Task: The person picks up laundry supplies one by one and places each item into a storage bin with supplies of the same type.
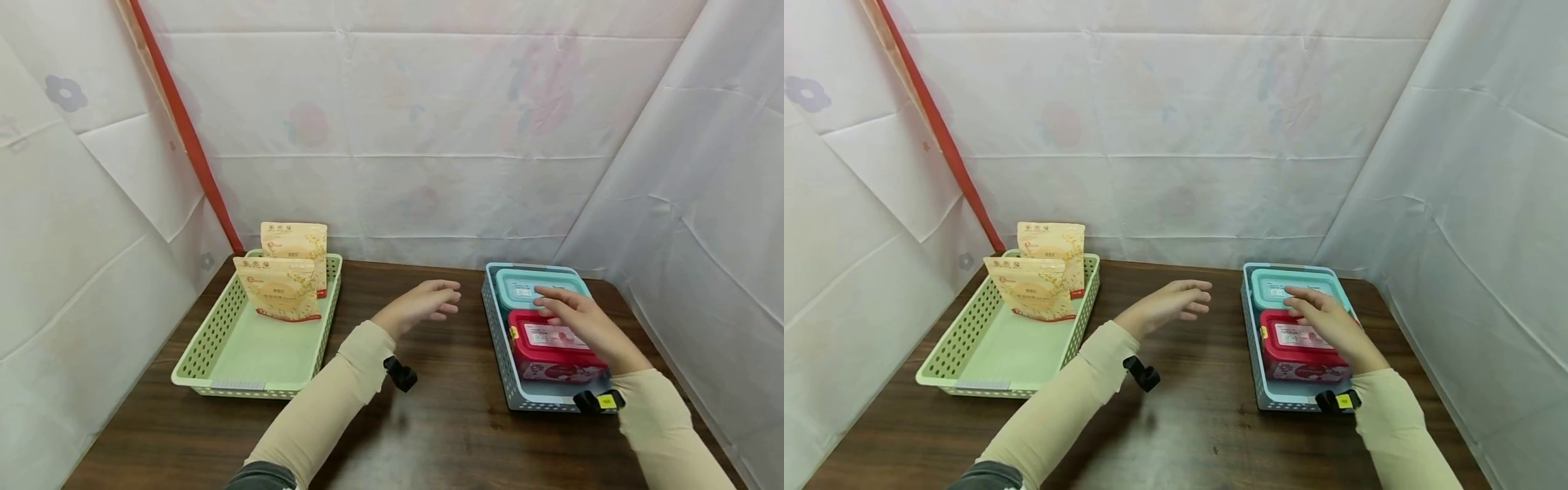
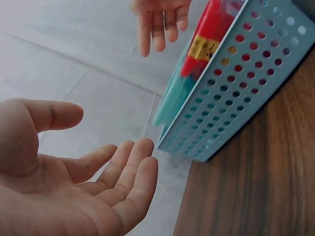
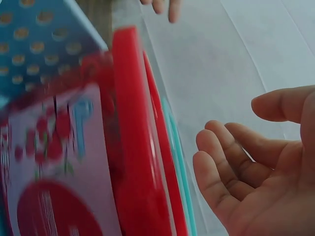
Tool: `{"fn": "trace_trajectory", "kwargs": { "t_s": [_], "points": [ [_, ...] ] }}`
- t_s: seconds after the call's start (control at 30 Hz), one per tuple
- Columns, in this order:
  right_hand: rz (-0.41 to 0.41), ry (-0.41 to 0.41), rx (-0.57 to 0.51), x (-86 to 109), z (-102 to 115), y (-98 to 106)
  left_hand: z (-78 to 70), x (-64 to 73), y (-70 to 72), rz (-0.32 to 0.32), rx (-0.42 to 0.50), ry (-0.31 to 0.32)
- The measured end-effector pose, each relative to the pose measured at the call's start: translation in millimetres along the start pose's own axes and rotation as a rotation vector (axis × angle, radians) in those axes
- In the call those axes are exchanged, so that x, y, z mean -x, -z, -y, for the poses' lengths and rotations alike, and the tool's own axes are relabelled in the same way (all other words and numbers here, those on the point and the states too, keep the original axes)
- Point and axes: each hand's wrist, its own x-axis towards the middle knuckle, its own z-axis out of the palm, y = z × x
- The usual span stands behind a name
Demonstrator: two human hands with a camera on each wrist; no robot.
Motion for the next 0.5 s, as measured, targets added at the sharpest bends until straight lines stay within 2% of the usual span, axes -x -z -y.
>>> {"fn": "trace_trajectory", "kwargs": {
  "t_s": [0.3, 0.5],
  "points": [
    [0.042, 0.050, -0.105, -25.4, 22.6, -27.4, -1.8, 11.1, 24.8, -0.074, 0.019, 0.002],
    [0.050, 0.074, -0.126, -41.6, 31.5, -45.9, -1.9, 21.6, 43.7, -0.128, 0.053, -0.004]
  ]
}}
